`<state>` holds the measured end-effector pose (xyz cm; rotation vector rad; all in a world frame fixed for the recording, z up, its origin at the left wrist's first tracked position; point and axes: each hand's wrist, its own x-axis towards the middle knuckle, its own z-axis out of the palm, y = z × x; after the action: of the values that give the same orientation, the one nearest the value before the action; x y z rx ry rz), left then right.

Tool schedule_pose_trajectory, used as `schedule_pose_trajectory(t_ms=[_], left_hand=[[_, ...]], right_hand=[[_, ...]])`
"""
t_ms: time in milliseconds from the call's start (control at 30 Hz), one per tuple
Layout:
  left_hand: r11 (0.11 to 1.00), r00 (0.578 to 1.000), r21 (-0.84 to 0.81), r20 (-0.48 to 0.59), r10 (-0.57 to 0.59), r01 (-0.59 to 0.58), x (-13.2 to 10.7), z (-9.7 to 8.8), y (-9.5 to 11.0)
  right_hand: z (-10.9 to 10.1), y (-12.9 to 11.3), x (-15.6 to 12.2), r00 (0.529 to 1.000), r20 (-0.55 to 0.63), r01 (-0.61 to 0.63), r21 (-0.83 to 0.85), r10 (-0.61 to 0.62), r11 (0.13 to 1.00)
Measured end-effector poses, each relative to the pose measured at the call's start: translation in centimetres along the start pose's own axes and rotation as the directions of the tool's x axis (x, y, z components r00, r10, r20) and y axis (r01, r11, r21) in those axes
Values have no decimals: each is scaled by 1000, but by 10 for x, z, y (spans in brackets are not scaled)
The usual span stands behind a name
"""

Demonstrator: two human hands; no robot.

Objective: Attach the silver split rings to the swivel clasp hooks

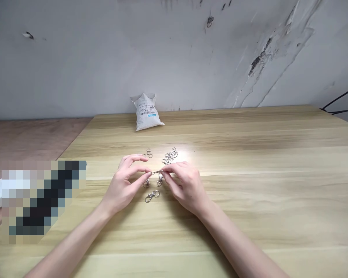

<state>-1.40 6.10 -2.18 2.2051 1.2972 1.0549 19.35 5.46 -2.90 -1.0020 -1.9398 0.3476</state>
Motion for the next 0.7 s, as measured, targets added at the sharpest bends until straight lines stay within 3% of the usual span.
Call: schedule_pose_trajectory(t_ms=[700], left_hand=[[1000, 1000, 4, -4, -13, 13, 0, 0, 0]], right_hand=[[-2, -3, 1, 999, 10, -32, 31, 32, 999]])
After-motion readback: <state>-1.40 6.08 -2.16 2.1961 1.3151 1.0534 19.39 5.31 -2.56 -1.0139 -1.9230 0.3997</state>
